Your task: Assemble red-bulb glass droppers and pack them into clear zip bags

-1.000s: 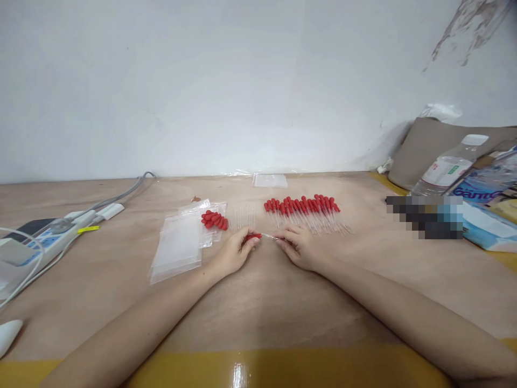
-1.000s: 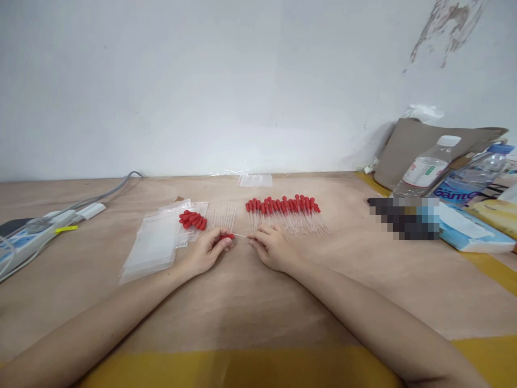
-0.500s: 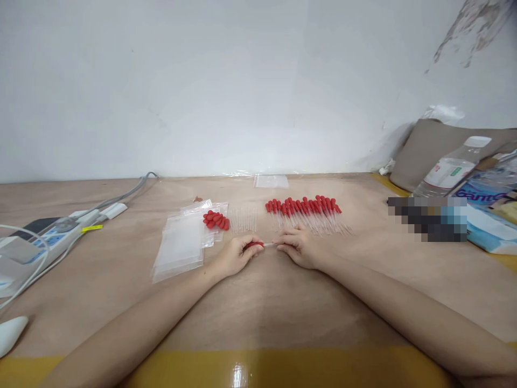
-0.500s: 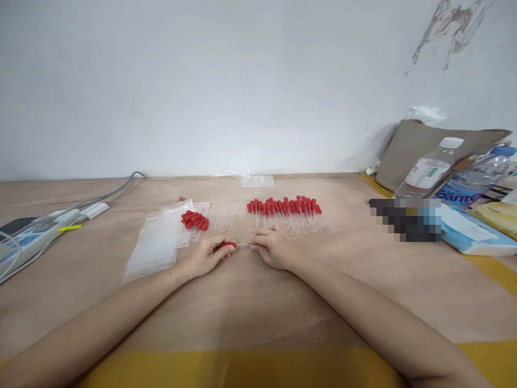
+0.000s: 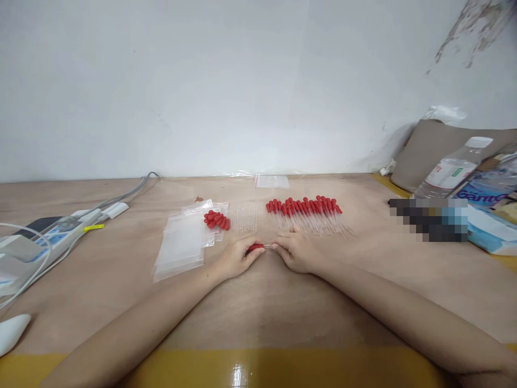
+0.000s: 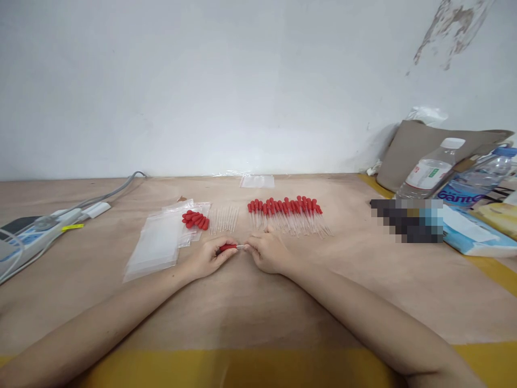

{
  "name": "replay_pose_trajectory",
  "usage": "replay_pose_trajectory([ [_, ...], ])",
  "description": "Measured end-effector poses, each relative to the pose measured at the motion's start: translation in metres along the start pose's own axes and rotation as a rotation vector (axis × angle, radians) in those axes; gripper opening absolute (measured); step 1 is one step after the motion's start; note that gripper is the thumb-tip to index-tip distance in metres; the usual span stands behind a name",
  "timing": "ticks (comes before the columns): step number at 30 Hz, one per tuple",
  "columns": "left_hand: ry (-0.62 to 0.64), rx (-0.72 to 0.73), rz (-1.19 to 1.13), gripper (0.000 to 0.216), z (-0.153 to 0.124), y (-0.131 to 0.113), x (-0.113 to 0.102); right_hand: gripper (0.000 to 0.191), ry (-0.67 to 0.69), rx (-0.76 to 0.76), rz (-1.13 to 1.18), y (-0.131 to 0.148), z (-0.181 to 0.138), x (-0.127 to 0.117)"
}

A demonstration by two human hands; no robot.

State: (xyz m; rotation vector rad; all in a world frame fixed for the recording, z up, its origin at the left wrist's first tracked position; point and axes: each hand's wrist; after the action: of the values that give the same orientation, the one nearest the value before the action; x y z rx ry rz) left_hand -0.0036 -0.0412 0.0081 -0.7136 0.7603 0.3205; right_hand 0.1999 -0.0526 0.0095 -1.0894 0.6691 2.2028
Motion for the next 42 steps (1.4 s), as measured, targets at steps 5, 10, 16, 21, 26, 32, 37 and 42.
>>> replay_pose_trajectory([
  [5,0.014,0.059,0.045,0.018,0.001,-0.001,-0.002,0.025,0.042,0.053,0.086,0.001,0.0,0.002],
  [10,0.033,0.117,0.062,0.018,0.002,-0.001,-0.004,0.027,0.122,0.147,0.168,0.005,0.004,-0.004],
  [16,-0.033,0.087,0.053,0.021,0.002,0.006,-0.006,0.024,0.227,0.18,0.2,0.004,0.017,-0.026],
  [21,-0.168,-0.086,0.123,0.041,0.0,0.016,-0.008,0.027,0.148,0.551,0.165,-0.018,0.035,-0.04],
  [26,-0.118,-0.101,0.104,0.016,0.0,0.021,-0.008,0.028,-0.057,0.864,-0.059,-0.04,0.055,-0.021],
  [32,-0.088,-0.112,0.119,0.01,0.002,0.021,-0.009,0.03,0.011,0.904,-0.251,-0.046,0.062,0.0],
  [37,-0.086,-0.108,0.137,0.012,0.002,0.022,-0.006,0.041,0.008,0.791,-0.304,-0.038,0.063,0.001],
  [42,-0.127,-0.061,0.301,0.014,0.005,0.025,-0.015,0.032,0.062,0.707,-0.176,-0.017,0.077,0.012],
])
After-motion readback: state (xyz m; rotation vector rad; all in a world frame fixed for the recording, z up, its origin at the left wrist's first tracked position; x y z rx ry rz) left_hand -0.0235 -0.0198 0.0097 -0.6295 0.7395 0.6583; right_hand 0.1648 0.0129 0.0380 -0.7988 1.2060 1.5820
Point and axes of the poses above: each hand's wrist, its own z-axis towards the middle knuckle, its own x-axis out of the palm, y = z × x, and after that the axes turned 9 degrees about -y, right-handed
